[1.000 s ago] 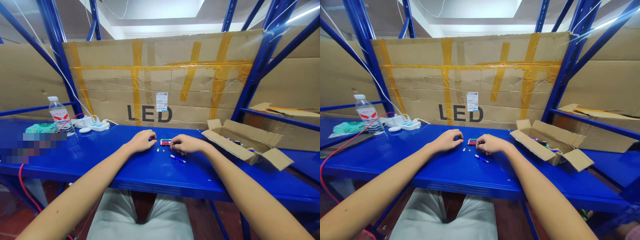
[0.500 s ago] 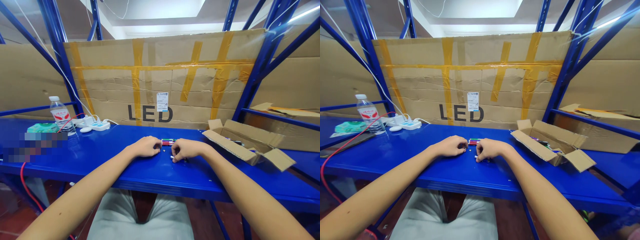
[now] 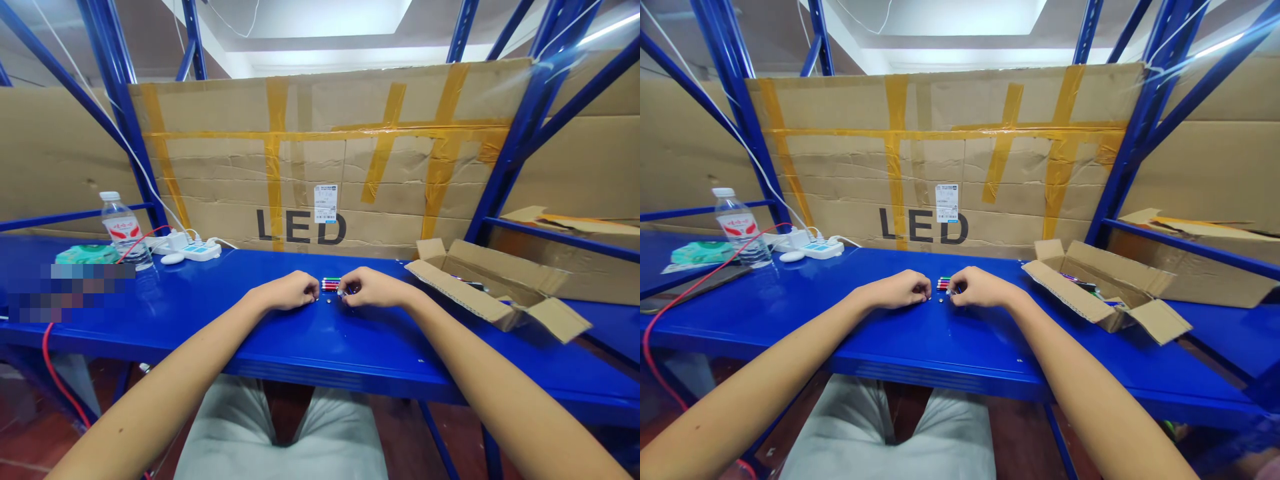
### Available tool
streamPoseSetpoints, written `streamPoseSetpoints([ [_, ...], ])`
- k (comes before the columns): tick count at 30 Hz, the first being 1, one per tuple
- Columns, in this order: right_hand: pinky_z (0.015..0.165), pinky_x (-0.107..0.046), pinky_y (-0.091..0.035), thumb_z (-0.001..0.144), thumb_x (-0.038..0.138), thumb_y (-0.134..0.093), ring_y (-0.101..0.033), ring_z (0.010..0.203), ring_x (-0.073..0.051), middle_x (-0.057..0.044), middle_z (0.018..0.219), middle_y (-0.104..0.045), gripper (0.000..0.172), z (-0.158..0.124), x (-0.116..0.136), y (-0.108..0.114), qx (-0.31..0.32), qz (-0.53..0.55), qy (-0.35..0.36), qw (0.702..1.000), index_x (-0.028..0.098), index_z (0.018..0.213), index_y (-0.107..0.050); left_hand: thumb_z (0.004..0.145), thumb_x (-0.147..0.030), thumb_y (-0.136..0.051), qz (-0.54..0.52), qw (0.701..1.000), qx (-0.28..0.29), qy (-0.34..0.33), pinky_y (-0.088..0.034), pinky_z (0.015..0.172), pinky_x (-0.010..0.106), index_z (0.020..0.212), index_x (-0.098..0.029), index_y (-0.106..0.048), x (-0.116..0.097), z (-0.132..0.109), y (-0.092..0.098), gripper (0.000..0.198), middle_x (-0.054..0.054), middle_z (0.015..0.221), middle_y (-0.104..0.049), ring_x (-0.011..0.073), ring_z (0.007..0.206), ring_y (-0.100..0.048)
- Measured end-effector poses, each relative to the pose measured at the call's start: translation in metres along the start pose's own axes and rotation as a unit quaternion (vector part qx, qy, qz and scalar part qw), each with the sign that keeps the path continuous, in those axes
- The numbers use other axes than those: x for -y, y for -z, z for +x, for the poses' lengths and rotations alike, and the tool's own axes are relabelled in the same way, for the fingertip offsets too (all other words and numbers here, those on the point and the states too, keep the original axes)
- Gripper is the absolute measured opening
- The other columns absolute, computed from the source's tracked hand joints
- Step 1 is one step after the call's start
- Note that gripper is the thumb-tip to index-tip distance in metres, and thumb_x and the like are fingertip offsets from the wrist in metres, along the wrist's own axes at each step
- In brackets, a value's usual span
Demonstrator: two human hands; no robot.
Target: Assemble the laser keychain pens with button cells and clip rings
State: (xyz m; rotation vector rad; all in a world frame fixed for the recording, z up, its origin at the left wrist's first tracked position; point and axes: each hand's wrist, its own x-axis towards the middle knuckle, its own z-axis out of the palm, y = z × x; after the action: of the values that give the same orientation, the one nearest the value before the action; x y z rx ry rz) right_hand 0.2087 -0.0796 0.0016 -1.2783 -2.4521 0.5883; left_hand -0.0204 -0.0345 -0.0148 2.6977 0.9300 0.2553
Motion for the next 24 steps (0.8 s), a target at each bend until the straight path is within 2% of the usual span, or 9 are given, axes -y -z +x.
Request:
streamPoseSetpoints([
  [4, 0.057, -0.023, -0.033, 0.069, 0.025, -0.056, -0.042, 0.061, -0.011, 0.003, 0.066, -0.054, 0.014, -0.001, 0.001, 0.001, 0.003, 0.0, 0.001, 1.0, 0.016, 0.076, -0.064, 0.078, -0.019, -0.055, 0.004, 1.0, -0.002, 0.008, -0.042, 0.064, 0.024, 0.084, -0.017, -0.065, 0.002, 0.0, 0.001, 0.011, 0.002, 0.08, -0.067, 0.0147, 0.072, -0.059],
  [7, 0.057, -0.023, -0.033, 0.069, 0.025, -0.056, -0.042, 0.06, -0.011, 0.003, 0.065, -0.055, 0.014, -0.001, 0.0, 0.002, 0.009, -0.001, 0.0, 1.0, 0.016, 0.076, -0.064, 0.078, -0.018, -0.055, 0.009, 1.0, -0.013, 0.01, -0.043, 0.064, 0.023, 0.088, -0.017, -0.064, 0.006, 0.0, 0.002, 0.013, 0.003, 0.082, -0.067, 0.0149, 0.073, -0.059],
  [12, 0.057, -0.023, -0.034, 0.07, 0.025, -0.056, -0.045, 0.06, -0.011, 0.002, 0.065, -0.056, 0.015, -0.001, -0.001, 0.003, 0.015, -0.003, 0.0, 1.0, 0.016, 0.078, -0.064, 0.082, -0.014, -0.049, 0.073, 0.996, -0.039, -0.017, -0.045, 0.081, 0.026, 0.101, -0.019, -0.067, 0.014, -0.002, 0.003, 0.027, 0.006, 0.1, -0.067, 0.0172, 0.089, -0.061],
  [16, 0.058, -0.023, -0.035, 0.07, 0.025, -0.055, -0.047, 0.061, -0.012, 0.002, 0.066, -0.059, 0.015, 0.0, -0.002, 0.002, 0.017, -0.001, -0.005, 1.0, 0.016, 0.078, -0.064, 0.084, -0.02, -0.053, 0.092, 0.995, -0.031, -0.034, -0.045, 0.086, 0.026, 0.106, -0.022, -0.07, 0.013, -0.002, 0.002, 0.028, 0.006, 0.105, -0.066, 0.0175, 0.094, -0.061],
  [19, 0.059, -0.024, -0.035, 0.07, 0.024, -0.055, -0.048, 0.061, -0.012, 0.001, 0.066, -0.06, 0.015, 0.0, -0.003, 0.002, 0.019, 0.006, -0.004, 1.0, 0.016, 0.079, -0.064, 0.084, -0.018, -0.054, 0.088, 0.995, -0.019, -0.042, -0.045, 0.086, 0.026, 0.103, -0.02, -0.071, 0.011, 0.0, 0.001, 0.026, 0.006, 0.102, -0.067, 0.0175, 0.094, -0.062],
  [24, 0.058, -0.023, -0.034, 0.069, 0.024, -0.057, -0.045, 0.062, -0.012, 0.002, 0.066, -0.057, 0.013, 0.0, -0.002, 0.002, 0.005, 0.004, 0.006, 1.0, 0.016, 0.077, -0.064, 0.082, -0.014, -0.055, 0.071, 0.997, -0.02, -0.019, -0.044, 0.076, 0.025, 0.09, -0.018, -0.07, 0.012, 0.001, 0.001, 0.018, 0.005, 0.089, -0.07, 0.0171, 0.083, -0.062],
])
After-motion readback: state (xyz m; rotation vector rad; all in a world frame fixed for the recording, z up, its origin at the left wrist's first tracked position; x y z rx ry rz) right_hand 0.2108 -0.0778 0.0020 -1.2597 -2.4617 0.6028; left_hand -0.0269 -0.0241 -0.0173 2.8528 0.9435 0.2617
